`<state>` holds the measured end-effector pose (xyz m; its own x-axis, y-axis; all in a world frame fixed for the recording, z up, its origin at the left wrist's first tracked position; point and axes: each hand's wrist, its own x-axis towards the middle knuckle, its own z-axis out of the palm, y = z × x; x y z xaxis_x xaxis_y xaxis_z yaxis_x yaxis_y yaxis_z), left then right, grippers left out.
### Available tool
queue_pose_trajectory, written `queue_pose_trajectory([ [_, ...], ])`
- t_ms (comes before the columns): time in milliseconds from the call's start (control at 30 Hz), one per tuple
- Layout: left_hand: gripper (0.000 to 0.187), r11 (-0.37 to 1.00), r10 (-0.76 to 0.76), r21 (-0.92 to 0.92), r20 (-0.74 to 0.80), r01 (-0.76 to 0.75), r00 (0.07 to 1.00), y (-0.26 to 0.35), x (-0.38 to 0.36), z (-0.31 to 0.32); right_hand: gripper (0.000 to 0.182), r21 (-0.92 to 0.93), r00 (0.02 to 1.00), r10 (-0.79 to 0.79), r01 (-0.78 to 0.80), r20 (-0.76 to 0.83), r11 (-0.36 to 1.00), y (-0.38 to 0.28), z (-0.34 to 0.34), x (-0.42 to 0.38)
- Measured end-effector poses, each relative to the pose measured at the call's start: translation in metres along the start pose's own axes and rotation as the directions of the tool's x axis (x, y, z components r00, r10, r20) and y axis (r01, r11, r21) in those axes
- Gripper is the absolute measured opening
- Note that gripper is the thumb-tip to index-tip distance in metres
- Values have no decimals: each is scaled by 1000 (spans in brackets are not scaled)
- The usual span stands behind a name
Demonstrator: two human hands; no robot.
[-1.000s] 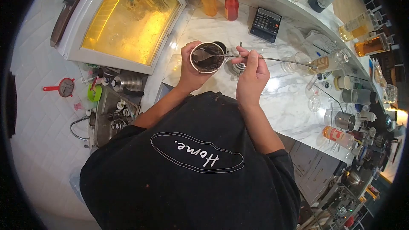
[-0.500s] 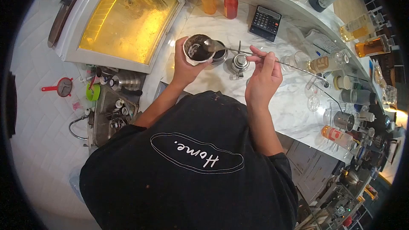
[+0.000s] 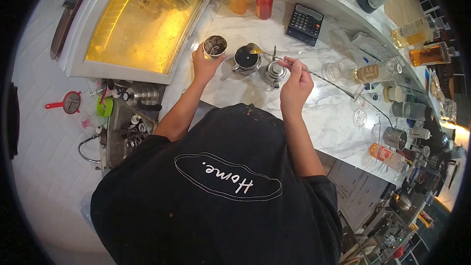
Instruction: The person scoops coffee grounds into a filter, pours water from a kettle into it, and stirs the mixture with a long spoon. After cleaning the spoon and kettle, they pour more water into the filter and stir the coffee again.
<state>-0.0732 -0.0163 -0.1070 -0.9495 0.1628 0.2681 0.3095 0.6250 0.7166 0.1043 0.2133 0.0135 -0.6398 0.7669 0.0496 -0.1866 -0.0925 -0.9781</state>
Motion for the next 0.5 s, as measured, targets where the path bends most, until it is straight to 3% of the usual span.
queue_pose_trajectory([
  [267, 81, 993, -105, -44, 118, 110, 988, -17, -5, 10, 31, -157, 994, -24, 40, 103, 987, 7, 8, -9],
  [367, 92, 989, -148, 14, 137, 147, 980, -15, -11, 7, 31, -277, 983, -55, 102, 174, 955, 14, 8, -8],
  [467, 105, 999, -36, -37, 43, 38, 998, -6, -28, 1, 30, -395, 942, -163, 275, 294, 877, 18, 9, -8],
  [500, 109, 999, -27, -42, 13, 27, 1000, -4, -35, 0, 29, -415, 944, -136, 257, 300, 873, 17, 12, -9],
])
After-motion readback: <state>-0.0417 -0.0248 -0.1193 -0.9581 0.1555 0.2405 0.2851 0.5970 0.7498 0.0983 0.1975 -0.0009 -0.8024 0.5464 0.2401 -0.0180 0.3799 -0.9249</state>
